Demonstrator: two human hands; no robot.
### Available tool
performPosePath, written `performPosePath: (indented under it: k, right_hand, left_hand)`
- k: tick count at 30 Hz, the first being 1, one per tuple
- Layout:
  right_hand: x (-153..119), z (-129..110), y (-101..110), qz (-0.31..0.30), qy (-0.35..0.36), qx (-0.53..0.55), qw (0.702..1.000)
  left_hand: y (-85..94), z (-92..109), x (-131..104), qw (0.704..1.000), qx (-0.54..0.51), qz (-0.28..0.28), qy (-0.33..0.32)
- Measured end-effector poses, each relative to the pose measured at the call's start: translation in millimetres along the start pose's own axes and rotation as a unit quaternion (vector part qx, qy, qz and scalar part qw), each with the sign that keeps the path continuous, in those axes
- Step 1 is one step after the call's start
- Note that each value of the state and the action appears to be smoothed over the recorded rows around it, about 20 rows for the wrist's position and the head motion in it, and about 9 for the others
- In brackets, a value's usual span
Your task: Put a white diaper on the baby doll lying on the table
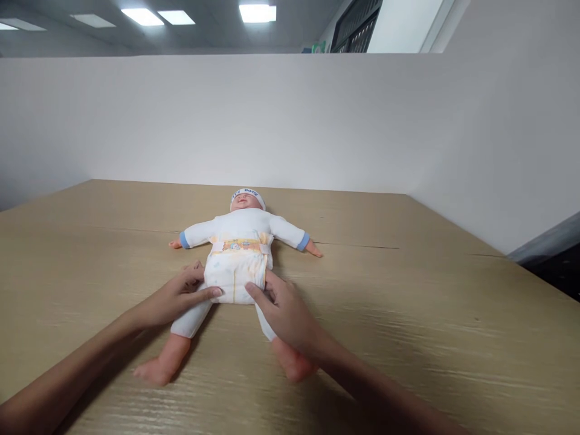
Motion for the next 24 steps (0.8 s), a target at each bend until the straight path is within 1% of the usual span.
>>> performPosePath:
  k: [3, 7, 10, 13, 18, 22, 24]
  right_hand:
    - [4, 5, 5, 0.008, 0.026, -0.066, 0.997]
    - [7, 10, 7, 0.019, 0.022, -0.075, 0.997]
    - [7, 9, 7, 0.022, 0.029, -0.087, 0.996]
    - [5, 4, 7, 0.016, 0.061, -0.115, 0.991]
    - [1, -4, 10, -0.003, 0.108, -0.162, 0.981]
    - [1, 2, 12, -0.02, 0.15, -0.196, 0.969]
    - [2, 8, 12, -0.026, 0.167, -0.216, 0.962]
  left_hand:
    - [-2.3, -2, 1, 1.0, 0.001, 0.02, -0.011]
    - [-5.0, 2, 3, 1.0, -0.015, 0.018, -0.008]
    - [-6.4, 6, 3, 0.999, -0.038, 0.016, -0.015]
    - [-7.3, 10, 2, 0.998, -0.057, 0.021, -0.016]
    - [-7.7, 12, 2, 0.998, -0.057, 0.024, -0.014]
    - [-7.0, 11, 1, 0.997, -0.069, 0.025, -0.022]
    - [-6.0, 9, 0, 0.998, -0.05, 0.027, -0.029]
Point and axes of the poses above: each hand's wrist, its own x-axis towards the middle knuckle, its own y-axis out of the back of the hand, z = x × y, the point moved 2 cm from there along x, towards the middle knuckle, and after that the axes turned 10 degrees about z, right-handed, at the moved point
